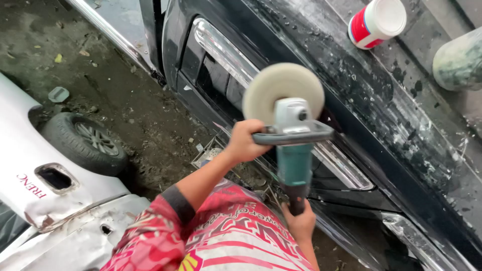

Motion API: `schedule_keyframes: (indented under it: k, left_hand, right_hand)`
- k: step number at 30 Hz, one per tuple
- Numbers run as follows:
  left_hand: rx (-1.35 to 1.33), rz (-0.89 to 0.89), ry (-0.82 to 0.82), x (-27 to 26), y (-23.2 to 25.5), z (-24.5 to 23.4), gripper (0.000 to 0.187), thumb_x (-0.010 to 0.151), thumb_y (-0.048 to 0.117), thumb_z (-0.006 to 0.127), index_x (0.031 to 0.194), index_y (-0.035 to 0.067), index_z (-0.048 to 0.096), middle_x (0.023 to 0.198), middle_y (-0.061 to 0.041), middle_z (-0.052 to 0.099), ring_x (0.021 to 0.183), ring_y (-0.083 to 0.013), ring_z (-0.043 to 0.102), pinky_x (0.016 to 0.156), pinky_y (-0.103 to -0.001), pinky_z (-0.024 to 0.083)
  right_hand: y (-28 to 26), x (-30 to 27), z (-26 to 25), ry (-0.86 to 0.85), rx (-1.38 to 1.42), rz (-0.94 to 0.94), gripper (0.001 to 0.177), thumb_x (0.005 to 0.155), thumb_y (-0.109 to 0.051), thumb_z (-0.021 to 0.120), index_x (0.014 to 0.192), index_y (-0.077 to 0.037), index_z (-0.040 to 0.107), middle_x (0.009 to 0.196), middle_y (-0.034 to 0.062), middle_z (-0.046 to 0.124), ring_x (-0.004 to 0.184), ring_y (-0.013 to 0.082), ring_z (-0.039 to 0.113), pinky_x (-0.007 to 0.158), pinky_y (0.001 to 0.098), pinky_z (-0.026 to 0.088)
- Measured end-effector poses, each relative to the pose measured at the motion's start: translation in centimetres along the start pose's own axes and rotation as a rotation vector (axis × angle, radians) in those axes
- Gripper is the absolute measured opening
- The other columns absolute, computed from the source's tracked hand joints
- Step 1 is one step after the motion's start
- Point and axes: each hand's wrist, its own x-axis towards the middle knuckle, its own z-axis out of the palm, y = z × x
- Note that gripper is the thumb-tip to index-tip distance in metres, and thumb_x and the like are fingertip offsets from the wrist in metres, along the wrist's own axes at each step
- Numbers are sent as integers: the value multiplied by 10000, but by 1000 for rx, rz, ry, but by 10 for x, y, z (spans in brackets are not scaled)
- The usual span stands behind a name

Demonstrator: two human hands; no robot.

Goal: The person uses a rotary polisher with a buffing pad to polish the front bumper and chrome trim of a black car. They move the tool back and forth across the surface, focusing on the lower bumper area and the chrome accents.

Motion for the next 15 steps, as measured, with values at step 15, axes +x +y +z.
schedule_keyframes:
  k: [15]
  left_hand:
    - [-54, -14, 538, 41, -107, -166, 176, 749, 14, 798, 801, 38, 632, 788, -1, 631, 728, -92, 588, 648, -277, 466]
  right_hand:
    - [-180, 103, 99, -118, -100, -488, 432, 768, -299, 819, 1152, -132, 714, 928, 174, 755, 893, 362, 751, 765, 413, 583]
